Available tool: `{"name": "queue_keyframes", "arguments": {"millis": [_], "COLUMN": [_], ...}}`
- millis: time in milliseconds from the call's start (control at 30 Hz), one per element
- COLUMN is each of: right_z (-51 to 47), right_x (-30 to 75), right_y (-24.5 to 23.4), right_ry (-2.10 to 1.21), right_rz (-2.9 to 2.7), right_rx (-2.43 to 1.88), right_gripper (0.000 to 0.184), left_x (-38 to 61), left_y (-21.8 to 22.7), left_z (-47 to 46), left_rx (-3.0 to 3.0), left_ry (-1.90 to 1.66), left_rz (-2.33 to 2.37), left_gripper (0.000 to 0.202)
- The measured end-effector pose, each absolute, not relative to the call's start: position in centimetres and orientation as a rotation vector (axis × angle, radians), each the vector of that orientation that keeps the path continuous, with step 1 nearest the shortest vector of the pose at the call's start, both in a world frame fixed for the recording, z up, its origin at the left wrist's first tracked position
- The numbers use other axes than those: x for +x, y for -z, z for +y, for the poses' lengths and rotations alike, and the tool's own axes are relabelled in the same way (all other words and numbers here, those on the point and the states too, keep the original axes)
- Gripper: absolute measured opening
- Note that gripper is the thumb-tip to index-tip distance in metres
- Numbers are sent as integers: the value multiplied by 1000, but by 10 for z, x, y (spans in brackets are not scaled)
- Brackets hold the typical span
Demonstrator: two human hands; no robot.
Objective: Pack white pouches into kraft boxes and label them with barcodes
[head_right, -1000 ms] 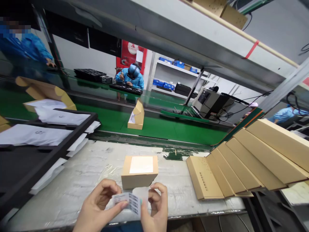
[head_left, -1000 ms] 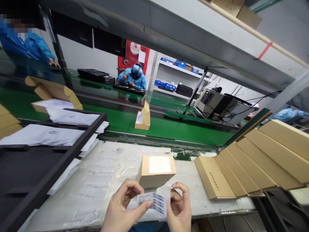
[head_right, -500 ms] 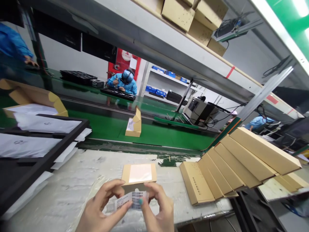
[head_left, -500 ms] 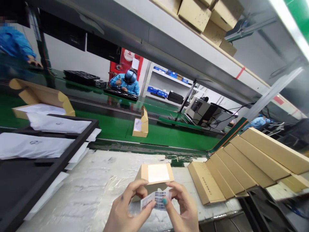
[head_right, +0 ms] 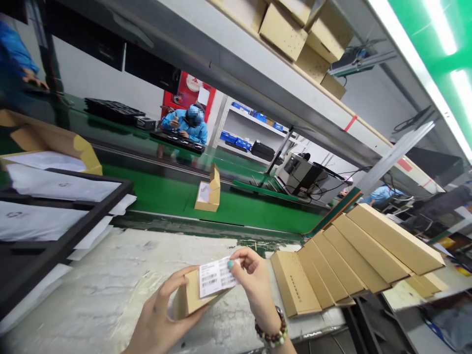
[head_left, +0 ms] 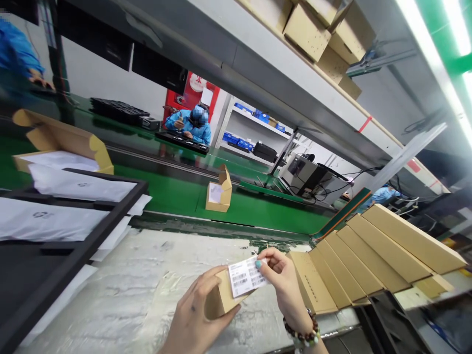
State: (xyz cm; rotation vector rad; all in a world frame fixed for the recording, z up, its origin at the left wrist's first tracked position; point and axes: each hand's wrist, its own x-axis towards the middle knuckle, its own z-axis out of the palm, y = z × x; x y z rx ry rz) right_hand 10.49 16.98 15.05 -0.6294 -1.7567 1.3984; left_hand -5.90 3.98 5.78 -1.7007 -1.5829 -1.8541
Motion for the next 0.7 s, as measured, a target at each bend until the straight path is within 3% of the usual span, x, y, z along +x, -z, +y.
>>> {"name": "queue_keyframes", "arguments": {"millis": [700], "right_z": [179], "right_x": [104], "right_y": [-160], "right_ry": [-1522], "right_rz": [-1857], "right_rx": [-672], "right_gripper": [31], "left_x": [-74], "left_y": [-61], "left_z": [38], "left_rx": [-1923], "left_ry": [1691], "left_rz": [-1460], "left_gripper": [36]}}
